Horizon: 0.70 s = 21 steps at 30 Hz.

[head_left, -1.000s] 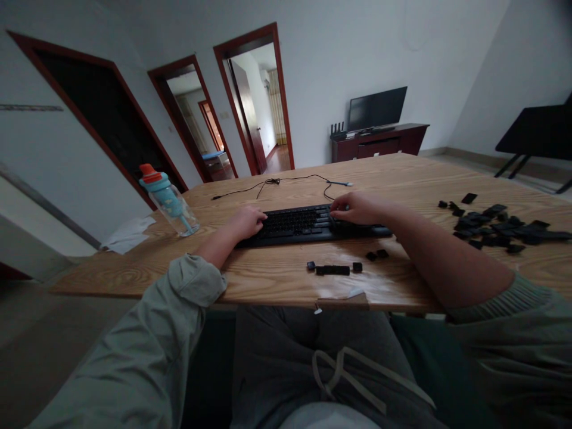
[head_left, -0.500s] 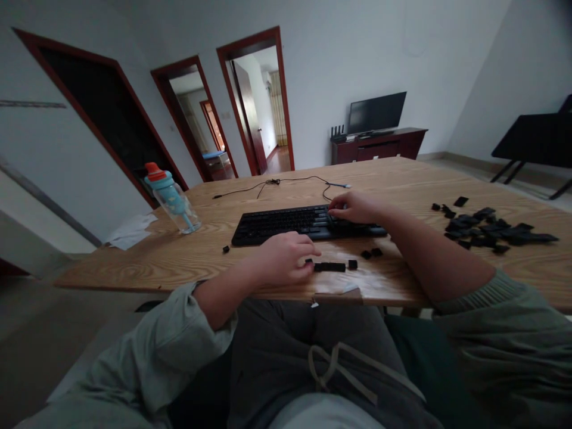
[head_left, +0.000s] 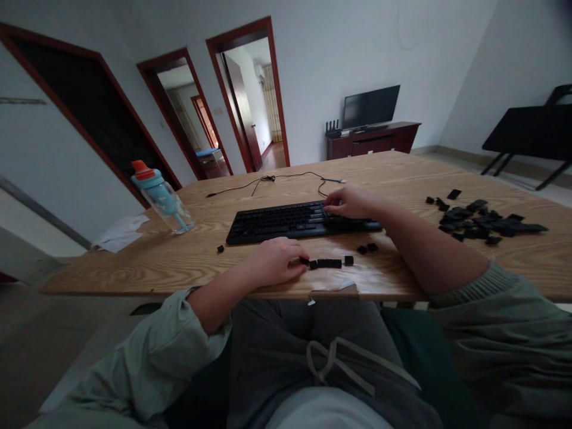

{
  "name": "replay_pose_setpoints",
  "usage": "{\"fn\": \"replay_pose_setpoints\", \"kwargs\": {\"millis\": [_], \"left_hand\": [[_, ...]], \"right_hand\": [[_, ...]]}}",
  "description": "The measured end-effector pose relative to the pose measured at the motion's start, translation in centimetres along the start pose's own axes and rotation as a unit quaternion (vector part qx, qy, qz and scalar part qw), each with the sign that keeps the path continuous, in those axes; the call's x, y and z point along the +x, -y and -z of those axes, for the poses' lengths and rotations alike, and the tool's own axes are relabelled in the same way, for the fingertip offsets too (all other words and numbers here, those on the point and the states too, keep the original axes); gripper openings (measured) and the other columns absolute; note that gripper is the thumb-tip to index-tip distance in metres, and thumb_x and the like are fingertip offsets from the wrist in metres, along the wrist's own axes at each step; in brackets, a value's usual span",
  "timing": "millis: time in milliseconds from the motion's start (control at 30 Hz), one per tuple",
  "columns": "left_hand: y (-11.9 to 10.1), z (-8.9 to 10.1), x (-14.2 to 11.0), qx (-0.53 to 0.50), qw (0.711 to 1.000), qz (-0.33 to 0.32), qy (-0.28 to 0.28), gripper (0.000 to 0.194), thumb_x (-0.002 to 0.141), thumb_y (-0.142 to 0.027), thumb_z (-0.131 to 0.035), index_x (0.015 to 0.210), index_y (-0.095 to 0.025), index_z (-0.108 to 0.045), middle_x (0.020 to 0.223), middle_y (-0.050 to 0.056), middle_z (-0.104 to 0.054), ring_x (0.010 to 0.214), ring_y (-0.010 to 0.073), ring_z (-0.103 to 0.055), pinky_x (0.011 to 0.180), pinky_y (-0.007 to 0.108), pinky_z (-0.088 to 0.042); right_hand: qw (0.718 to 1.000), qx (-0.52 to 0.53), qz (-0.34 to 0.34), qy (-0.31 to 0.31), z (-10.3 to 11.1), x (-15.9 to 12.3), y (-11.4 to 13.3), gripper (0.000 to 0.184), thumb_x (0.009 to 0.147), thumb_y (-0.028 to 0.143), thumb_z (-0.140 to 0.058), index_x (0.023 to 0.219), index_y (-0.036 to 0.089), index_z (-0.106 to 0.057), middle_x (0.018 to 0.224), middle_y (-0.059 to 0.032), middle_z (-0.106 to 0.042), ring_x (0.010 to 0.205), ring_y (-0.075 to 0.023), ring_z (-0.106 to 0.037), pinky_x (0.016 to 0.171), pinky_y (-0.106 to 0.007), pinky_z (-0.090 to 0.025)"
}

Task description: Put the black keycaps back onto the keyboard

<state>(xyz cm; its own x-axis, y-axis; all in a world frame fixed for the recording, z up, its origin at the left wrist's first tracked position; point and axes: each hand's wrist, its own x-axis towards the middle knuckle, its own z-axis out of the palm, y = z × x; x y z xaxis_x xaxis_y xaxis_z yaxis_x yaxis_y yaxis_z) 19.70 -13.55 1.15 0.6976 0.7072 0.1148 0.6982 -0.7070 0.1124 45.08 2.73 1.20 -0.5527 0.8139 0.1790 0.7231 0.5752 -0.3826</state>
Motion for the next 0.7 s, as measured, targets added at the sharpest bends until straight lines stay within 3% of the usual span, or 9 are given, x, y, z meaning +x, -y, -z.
{"fn": "replay_pose_setpoints", "kwargs": {"millis": [133, 233, 300, 367, 433, 533, 700], "left_hand": [[2.3, 1.0, 0.1, 0.005, 0.998, 0.017, -0.053, 0.02, 0.09, -0.026, -0.062, 0.103, -0.021, -0.077, 0.1, 0.006, -0.076, 0.092, 0.0194, -0.066, 0.084, 0.031, -0.048], [6.9, 3.0, 0.4, 0.02, 0.988, 0.07, -0.134, 0.021, 0.086, -0.023, -0.063, 0.101, -0.019, -0.077, 0.101, 0.007, -0.076, 0.094, 0.0208, -0.066, 0.087, 0.032, -0.047], [10.5, 4.3, 0.7, 0.013, 0.976, 0.136, -0.167, 0.023, 0.083, -0.023, -0.064, 0.1, -0.018, -0.078, 0.094, 0.006, -0.075, 0.084, 0.0197, -0.065, 0.078, 0.031, -0.047], [13.7, 4.9, 0.9, -0.004, 0.959, 0.216, -0.184, 0.025, 0.081, -0.027, -0.065, 0.099, -0.017, -0.079, 0.084, 0.005, -0.073, 0.071, 0.0176, -0.061, 0.068, 0.029, -0.044], [15.9, 4.8, 1.2, -0.026, 0.952, 0.254, -0.171, 0.027, 0.079, -0.028, -0.066, 0.099, -0.016, -0.079, 0.074, 0.004, -0.07, 0.063, 0.0161, -0.057, 0.062, 0.029, -0.04], [17.0, 3.8, 1.6, -0.041, 0.955, 0.255, -0.148, 0.027, 0.078, -0.031, -0.068, 0.099, -0.017, -0.079, 0.068, 0.002, -0.067, 0.059, 0.0154, -0.053, 0.06, 0.028, -0.038], [16.6, 2.4, 2.0, -0.018, 0.966, 0.203, -0.161, 0.02, 0.08, -0.028, -0.068, 0.096, -0.019, -0.076, 0.078, 0.004, -0.068, 0.07, 0.0172, -0.057, 0.066, 0.029, -0.041]], "right_hand": [[1.0, -0.002, -0.005, 0.004, 0.2, -0.3, 0.6, 0.033, 0.088, 0.041, -0.059, 0.1, 0.017, -0.078, 0.09, -0.0084, -0.077, 0.074, -0.0205, -0.064, 0.067, -0.032, -0.046], [1.0, -0.009, -0.018, 0.014, 0.4, -0.5, 1.1, 0.032, 0.089, 0.039, -0.058, 0.101, 0.016, -0.078, 0.088, -0.0087, -0.077, 0.073, -0.0211, -0.064, 0.065, -0.032, -0.045], [1.0, -0.011, -0.022, 0.019, 0.4, -0.6, 1.2, 0.031, 0.089, 0.038, -0.058, 0.1, 0.016, -0.077, 0.086, -0.0086, -0.076, 0.073, -0.0215, -0.065, 0.065, -0.033, -0.045], [1.0, -0.009, -0.017, 0.022, 0.4, -0.5, 1.1, 0.031, 0.089, 0.038, -0.058, 0.099, 0.016, -0.077, 0.086, -0.0087, -0.076, 0.073, -0.0216, -0.065, 0.066, -0.033, -0.045], [1.0, -0.007, -0.011, 0.02, 0.3, -0.4, 0.9, 0.031, 0.09, 0.039, -0.057, 0.101, 0.017, -0.077, 0.089, -0.0088, -0.077, 0.076, -0.0218, -0.066, 0.068, -0.033, -0.046], [1.0, -0.012, -0.003, 0.016, 0.2, -0.3, 0.7, 0.032, 0.09, 0.04, -0.057, 0.101, 0.018, -0.077, 0.092, -0.0086, -0.077, 0.077, -0.0218, -0.066, 0.069, -0.033, -0.047], [1.0, -0.022, 0.0, 0.02, 0.3, -0.4, 0.8, 0.031, 0.091, 0.039, -0.056, 0.1, 0.018, -0.077, 0.09, -0.0084, -0.077, 0.076, -0.0215, -0.066, 0.068, -0.033, -0.046]]}}
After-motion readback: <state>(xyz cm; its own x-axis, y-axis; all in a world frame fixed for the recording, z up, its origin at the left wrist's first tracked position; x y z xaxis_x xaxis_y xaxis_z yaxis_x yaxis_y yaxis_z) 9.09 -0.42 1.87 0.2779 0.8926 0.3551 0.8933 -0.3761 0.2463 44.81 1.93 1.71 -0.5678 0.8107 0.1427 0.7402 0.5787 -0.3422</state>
